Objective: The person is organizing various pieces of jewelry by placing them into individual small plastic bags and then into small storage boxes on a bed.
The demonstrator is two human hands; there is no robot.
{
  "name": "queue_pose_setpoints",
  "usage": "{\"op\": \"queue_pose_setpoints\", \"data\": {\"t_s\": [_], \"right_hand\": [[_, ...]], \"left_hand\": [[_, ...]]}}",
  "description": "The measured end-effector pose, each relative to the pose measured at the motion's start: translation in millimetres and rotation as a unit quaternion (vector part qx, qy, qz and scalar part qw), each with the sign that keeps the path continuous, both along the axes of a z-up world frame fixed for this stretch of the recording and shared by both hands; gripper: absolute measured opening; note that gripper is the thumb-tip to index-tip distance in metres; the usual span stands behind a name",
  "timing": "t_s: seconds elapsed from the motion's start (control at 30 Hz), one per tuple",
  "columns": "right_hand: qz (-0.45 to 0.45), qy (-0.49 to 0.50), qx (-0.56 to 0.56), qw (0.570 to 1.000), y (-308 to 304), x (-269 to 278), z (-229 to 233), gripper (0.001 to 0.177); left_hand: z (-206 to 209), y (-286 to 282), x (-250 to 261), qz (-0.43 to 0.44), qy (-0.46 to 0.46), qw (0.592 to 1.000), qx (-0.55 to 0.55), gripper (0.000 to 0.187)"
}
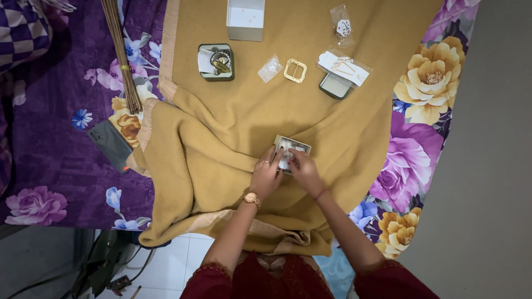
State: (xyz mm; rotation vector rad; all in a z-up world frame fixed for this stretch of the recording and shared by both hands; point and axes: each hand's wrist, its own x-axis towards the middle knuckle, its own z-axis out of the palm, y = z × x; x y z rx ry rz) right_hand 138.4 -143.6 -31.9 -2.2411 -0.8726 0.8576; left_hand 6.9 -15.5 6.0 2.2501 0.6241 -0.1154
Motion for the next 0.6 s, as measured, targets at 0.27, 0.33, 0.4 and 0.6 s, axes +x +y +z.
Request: {"op": "queue_pose_setpoints", "data": {"t_s": [0.27,0.33,0.4,0.6], "right_hand": [[-0.029,-0.116,0.014,0.993,18.5,-4.2,13.4,0.035],[-0.069,-0.151,0.027,0.986,22.1,13.6,17.2,0.028],[-0.212,-0.094,-0.032,0.972,25.1,41.1,18.7,0.013],[-0.346,-0.159,0.114,0.917,21.2,174.5,-49.2,0.025]], "left_hand": [[13.8,10.2,9.9,-0.002,0.046,0.999,0.004,0.067],[7.6,11.9,11.9,0.002,0.055,0.998,0.016,0.065],[1.2,13.3,14.0,-0.006,0.075,0.997,0.015,0.063],[-16.7,17.4,19.1,-0.019,0.129,0.991,-0.012,0.066]]}}
